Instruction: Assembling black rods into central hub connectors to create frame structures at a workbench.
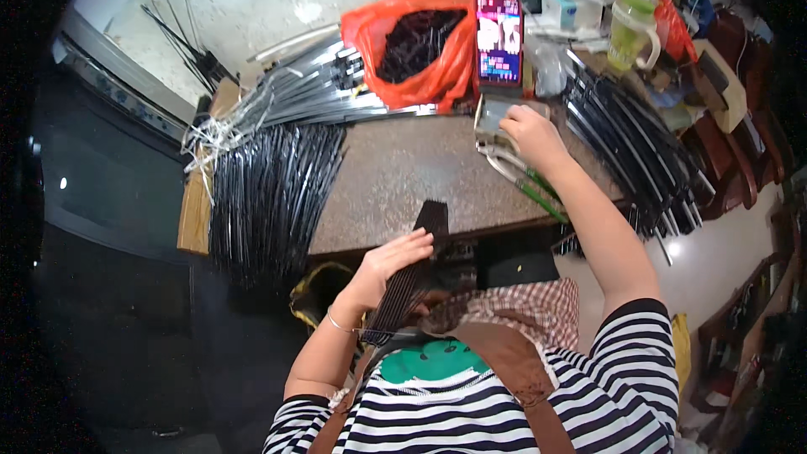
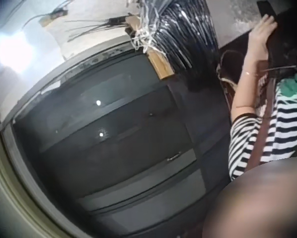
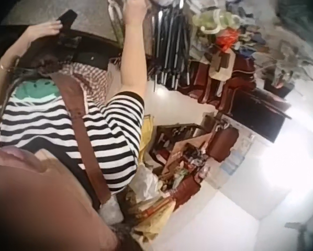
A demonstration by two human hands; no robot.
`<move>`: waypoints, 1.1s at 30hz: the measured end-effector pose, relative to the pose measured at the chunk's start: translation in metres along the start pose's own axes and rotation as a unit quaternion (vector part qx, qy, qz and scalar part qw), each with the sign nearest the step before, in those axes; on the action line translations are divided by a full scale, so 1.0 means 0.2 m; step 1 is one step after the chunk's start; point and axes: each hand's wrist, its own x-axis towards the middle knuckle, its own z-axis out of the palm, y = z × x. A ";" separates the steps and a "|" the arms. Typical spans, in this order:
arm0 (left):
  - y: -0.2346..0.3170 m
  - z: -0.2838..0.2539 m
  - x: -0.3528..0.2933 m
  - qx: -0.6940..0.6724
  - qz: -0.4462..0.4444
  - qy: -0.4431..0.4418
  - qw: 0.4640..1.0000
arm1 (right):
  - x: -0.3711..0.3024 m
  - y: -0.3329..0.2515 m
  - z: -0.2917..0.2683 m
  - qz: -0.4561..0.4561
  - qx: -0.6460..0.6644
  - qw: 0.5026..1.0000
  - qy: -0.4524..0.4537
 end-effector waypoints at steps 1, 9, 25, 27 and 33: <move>0.00 0.00 -0.03 0.011 0.002 0.006 1.000 | -0.02 -0.08 0.02 0.004 0.012 1.000 -0.011; -0.01 0.09 -0.07 0.012 0.000 0.083 0.997 | -0.28 -0.43 0.09 0.046 0.066 0.981 -0.177; 0.01 0.09 -0.07 0.022 0.001 0.092 0.996 | -0.25 -0.54 0.09 0.072 0.009 0.983 -0.169; 0.00 0.09 -0.07 0.000 -0.001 0.087 0.996 | -0.24 -0.52 0.10 0.071 0.010 0.983 -0.168; 0.02 0.10 -0.07 0.010 -0.002 0.083 0.997 | -0.23 -0.50 0.15 0.053 0.030 0.984 -0.165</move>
